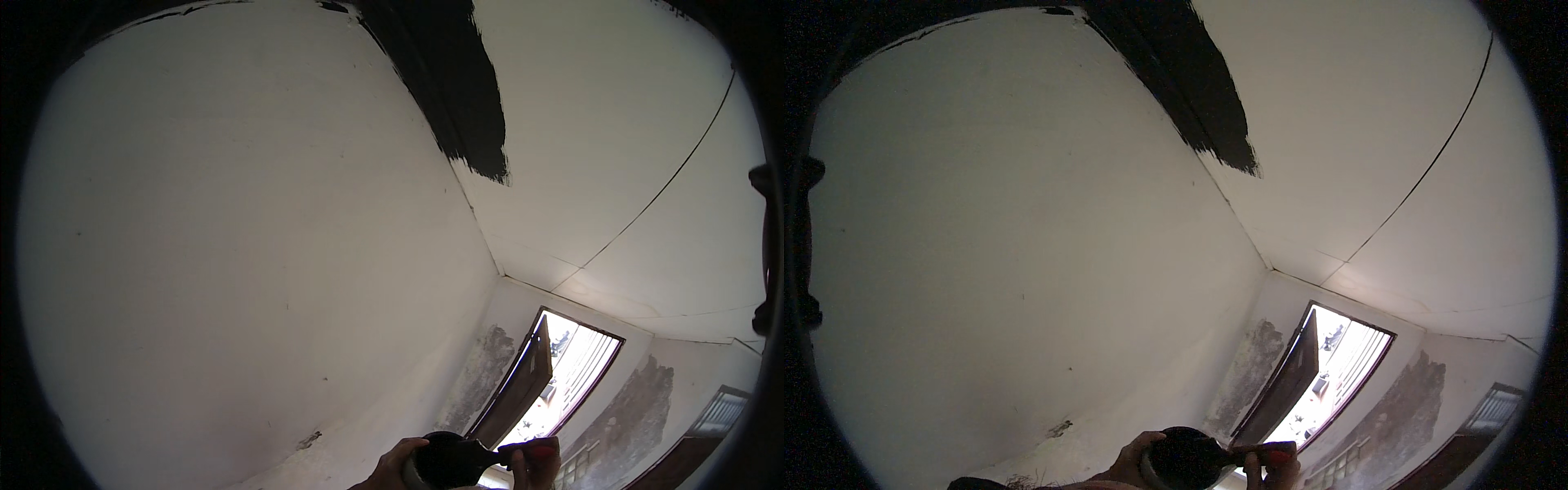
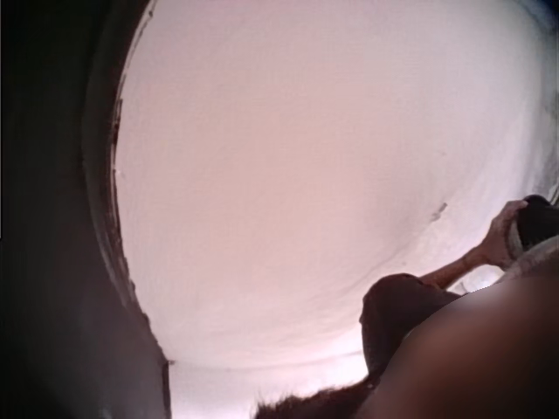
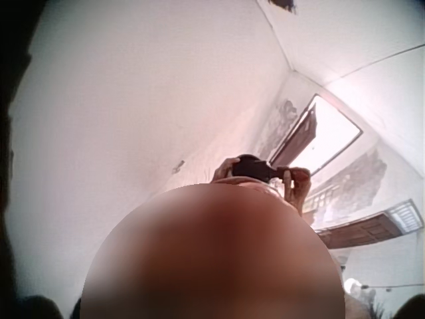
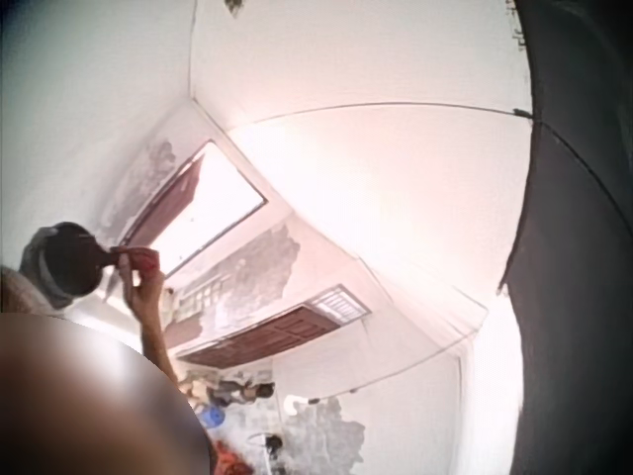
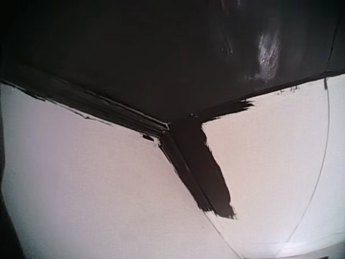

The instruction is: The person paints a white ceiling with black paint using a brush and a small container. They repeatedly dip the brush into the container and apply paint to the ceiling in broad strokes, gradually covering more area.

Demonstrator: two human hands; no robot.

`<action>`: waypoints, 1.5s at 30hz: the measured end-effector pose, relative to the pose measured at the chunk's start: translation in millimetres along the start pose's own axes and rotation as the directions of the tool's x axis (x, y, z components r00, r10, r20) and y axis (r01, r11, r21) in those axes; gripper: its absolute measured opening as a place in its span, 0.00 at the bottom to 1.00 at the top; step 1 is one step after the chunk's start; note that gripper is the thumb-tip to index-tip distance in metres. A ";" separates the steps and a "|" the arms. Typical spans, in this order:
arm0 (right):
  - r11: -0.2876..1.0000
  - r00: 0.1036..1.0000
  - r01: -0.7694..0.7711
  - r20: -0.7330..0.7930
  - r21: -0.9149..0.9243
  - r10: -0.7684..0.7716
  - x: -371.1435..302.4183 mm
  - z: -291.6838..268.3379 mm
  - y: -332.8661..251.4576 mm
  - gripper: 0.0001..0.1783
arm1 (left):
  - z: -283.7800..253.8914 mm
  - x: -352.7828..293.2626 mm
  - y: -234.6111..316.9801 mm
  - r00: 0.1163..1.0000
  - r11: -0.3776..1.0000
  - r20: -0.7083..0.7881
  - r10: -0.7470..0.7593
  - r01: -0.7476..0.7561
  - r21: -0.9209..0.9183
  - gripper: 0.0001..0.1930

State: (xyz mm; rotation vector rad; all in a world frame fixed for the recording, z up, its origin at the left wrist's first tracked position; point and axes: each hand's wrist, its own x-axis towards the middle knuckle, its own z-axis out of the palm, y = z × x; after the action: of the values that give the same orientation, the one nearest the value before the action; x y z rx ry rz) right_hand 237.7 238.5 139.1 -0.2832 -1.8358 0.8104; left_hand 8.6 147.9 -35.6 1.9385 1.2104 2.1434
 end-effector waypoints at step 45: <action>0.987 0.985 -0.158 -0.058 0.042 0.160 -17.7 -9.8 -16.3 0.14 | -7.9 32.0 56.2 0.997 0.996 -0.013 -0.078 0.078 0.038 0.60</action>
State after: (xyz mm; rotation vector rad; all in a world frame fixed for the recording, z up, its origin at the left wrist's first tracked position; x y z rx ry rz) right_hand 256.7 220.7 138.7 -0.4302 -1.7546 0.9352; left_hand 21.0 119.9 21.9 1.8626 1.3158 2.1115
